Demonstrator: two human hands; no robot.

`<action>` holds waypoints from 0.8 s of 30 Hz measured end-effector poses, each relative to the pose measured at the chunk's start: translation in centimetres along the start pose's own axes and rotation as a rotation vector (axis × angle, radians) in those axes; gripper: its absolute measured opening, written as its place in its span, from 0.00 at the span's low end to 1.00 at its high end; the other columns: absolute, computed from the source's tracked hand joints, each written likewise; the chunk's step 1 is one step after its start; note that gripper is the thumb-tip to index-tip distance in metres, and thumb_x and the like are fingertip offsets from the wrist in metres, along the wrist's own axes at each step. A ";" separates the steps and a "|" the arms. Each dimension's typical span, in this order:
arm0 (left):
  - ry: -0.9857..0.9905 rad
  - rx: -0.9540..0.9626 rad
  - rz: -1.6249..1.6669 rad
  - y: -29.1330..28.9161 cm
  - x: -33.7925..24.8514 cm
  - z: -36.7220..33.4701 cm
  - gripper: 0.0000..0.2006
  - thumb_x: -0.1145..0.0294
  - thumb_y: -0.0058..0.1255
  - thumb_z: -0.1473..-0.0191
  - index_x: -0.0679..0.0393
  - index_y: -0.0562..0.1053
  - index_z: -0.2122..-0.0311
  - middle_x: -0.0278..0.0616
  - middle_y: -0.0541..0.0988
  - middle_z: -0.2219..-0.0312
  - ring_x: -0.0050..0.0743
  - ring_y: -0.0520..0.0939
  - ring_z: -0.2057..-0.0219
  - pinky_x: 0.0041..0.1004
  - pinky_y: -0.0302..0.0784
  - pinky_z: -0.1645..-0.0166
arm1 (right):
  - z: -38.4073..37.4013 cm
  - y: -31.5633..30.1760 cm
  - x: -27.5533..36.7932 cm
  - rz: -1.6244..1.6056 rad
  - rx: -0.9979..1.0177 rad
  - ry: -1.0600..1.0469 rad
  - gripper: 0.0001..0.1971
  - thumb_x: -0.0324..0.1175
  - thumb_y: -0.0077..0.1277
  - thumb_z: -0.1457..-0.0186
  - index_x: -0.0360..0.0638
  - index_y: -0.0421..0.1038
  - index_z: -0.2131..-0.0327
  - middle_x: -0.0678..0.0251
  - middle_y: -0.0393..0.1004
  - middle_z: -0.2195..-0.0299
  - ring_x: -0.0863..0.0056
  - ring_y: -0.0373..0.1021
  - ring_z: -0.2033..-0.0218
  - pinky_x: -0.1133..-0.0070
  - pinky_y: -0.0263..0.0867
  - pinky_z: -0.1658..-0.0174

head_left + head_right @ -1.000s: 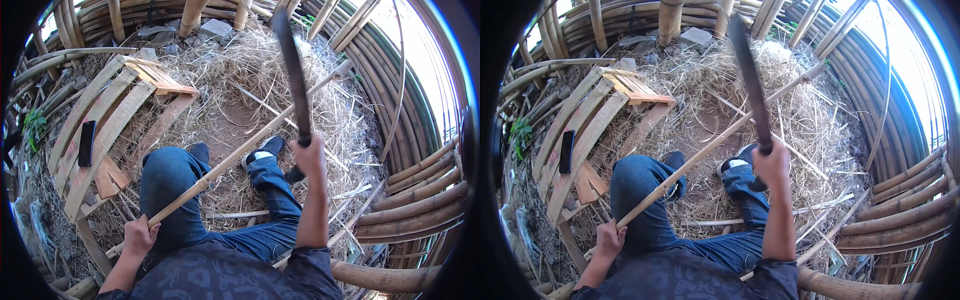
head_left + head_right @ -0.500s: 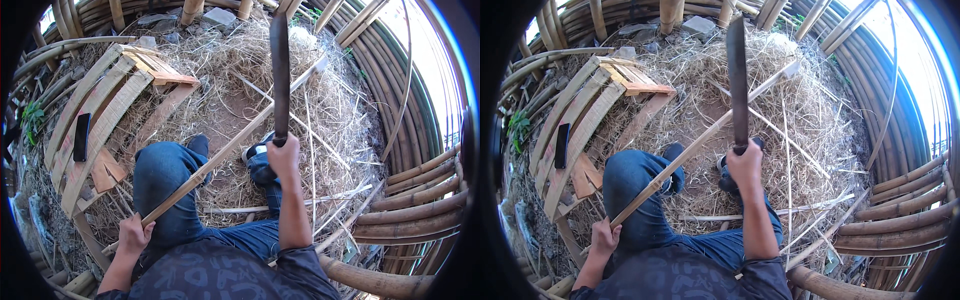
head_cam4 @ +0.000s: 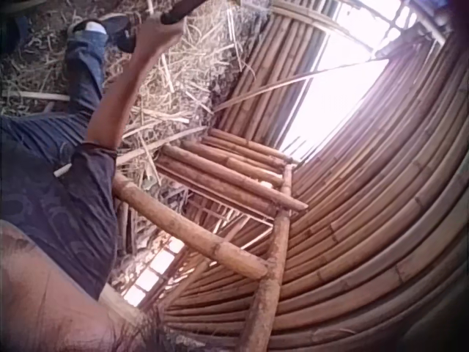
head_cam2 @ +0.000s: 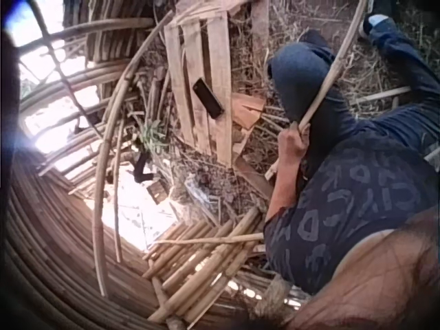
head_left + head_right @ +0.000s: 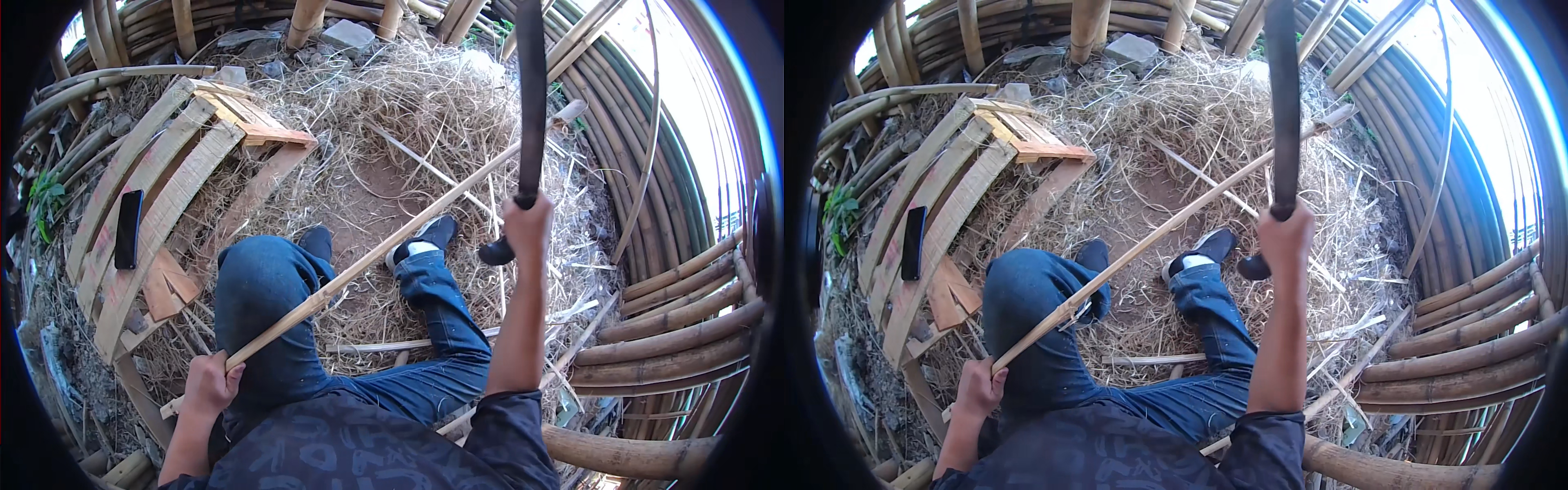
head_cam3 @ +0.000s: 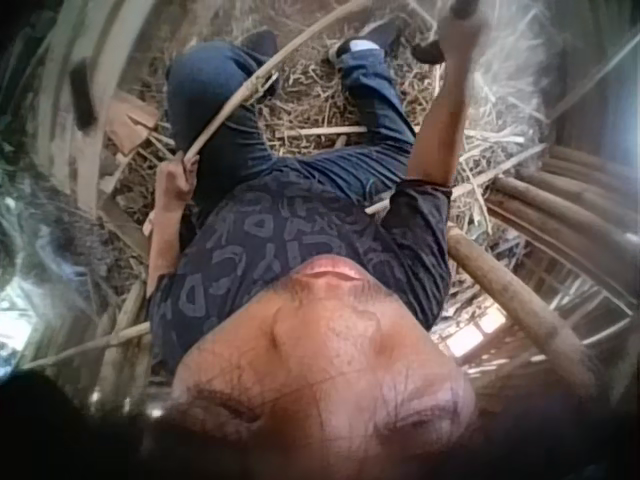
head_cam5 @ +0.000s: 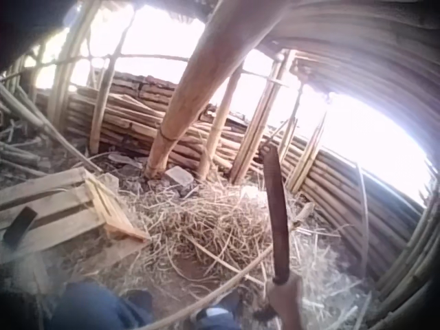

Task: The person uses a large blade to shave and thin out a strip of bamboo by drawing the blade repeatedly along the wood surface while holding the strip by hand.

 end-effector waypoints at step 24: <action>-0.011 0.011 0.040 -0.4 0.6 -0.2 0.22 0.56 0.49 0.46 0.66 0.66 0.80 0.58 0.69 0.87 0.64 0.74 0.81 0.45 0.68 0.77 | 1.2 3.7 -0.3 -0.241 0.175 0.123 0.05 0.22 0.48 0.57 0.32 0.65 0.82 0.65 0.67 0.88 0.77 0.67 0.89 0.79 0.62 0.84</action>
Point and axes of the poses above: each hand's wrist, its own z-axis away from the middle knuckle, its own y-axis out of the palm, x = y × z, the point moved 8 cm from there along -z, towards the middle knuckle
